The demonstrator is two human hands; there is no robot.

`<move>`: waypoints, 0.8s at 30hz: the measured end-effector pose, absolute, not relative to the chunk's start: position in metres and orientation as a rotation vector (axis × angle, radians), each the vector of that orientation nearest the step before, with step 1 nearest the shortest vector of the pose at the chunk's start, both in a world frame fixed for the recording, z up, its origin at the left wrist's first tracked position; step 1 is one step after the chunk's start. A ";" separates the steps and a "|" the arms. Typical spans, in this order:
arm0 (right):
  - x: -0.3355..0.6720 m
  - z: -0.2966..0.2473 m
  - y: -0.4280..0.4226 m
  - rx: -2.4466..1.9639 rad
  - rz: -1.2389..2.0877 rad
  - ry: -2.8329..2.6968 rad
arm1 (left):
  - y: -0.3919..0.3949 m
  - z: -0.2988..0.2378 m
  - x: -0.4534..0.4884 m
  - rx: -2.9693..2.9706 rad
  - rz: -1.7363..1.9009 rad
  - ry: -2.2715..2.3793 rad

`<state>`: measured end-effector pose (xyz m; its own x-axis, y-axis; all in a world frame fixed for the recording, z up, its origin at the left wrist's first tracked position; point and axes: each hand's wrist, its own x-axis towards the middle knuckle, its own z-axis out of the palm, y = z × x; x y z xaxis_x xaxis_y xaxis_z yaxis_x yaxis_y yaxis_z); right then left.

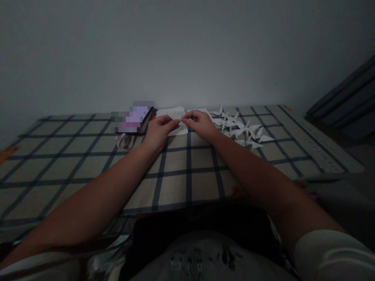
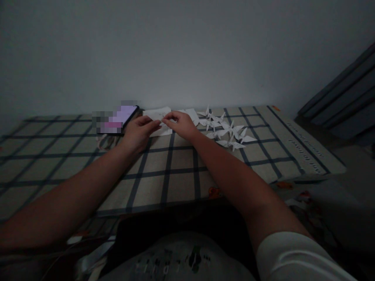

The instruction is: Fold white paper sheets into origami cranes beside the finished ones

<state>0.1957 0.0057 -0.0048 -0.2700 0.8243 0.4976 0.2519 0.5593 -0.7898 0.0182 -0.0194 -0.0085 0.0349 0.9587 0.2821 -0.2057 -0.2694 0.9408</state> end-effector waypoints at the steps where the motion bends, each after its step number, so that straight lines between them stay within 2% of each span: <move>1: 0.195 -0.006 0.006 -0.883 0.743 -1.798 | -0.020 -0.009 0.018 1.296 1.460 0.873; 11: 0.194 -0.007 0.005 -0.822 0.816 -1.780 | -0.019 -0.011 0.016 1.351 1.491 0.953; 24: 0.187 -0.007 0.003 -0.768 1.089 -1.611 | -0.020 -0.010 0.017 1.366 1.525 1.011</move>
